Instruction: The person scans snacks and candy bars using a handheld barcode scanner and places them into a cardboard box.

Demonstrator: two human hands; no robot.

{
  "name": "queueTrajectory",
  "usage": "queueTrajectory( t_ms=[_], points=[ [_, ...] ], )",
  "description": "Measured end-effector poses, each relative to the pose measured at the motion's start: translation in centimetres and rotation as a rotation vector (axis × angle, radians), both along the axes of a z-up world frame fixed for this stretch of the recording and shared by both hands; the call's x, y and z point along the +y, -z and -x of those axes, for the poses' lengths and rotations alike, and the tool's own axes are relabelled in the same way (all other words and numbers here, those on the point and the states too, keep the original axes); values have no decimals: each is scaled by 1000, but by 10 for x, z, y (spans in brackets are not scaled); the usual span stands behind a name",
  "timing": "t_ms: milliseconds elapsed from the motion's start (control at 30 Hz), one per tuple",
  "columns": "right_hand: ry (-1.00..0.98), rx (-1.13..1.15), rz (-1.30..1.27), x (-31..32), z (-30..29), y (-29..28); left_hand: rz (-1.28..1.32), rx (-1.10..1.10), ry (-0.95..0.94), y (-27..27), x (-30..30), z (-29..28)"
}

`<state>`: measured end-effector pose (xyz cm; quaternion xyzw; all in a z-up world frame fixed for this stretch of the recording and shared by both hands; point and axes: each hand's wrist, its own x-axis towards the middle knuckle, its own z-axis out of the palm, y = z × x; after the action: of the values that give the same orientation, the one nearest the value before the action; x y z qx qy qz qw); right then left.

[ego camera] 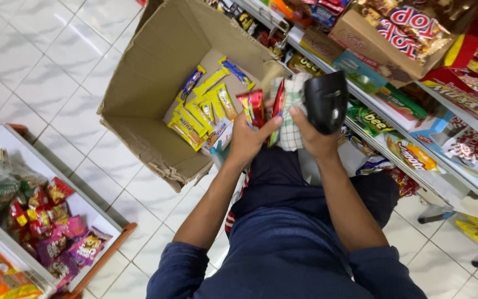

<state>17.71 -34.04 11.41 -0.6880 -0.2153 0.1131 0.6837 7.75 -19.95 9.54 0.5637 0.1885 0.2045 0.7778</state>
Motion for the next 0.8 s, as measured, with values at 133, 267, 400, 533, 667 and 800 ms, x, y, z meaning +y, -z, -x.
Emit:
queueTrajectory(
  t_ms=[133, 267, 400, 533, 667, 800],
  points=[
    [8, 12, -3, -3, -3, -5, 83, -115, -51, 3, -11, -2],
    [-96, -112, 124, -16, 2, -2, 214, -220, -97, -7, -5, -8],
    [-26, 84, -56, -17, 4, 14, 345, -55, -10, -6, -1, -5],
    [-45, 44, -111, -15, -2, 20, 178, -54, -89, -1, -8, -9],
    [-117, 112, -68, -13, 11, 20, 297, 51, -249, 6, -14, -6],
    [-89, 157, -25, -5, 16, 4, 201, -51, -164, 7, -13, 4]
  ],
)
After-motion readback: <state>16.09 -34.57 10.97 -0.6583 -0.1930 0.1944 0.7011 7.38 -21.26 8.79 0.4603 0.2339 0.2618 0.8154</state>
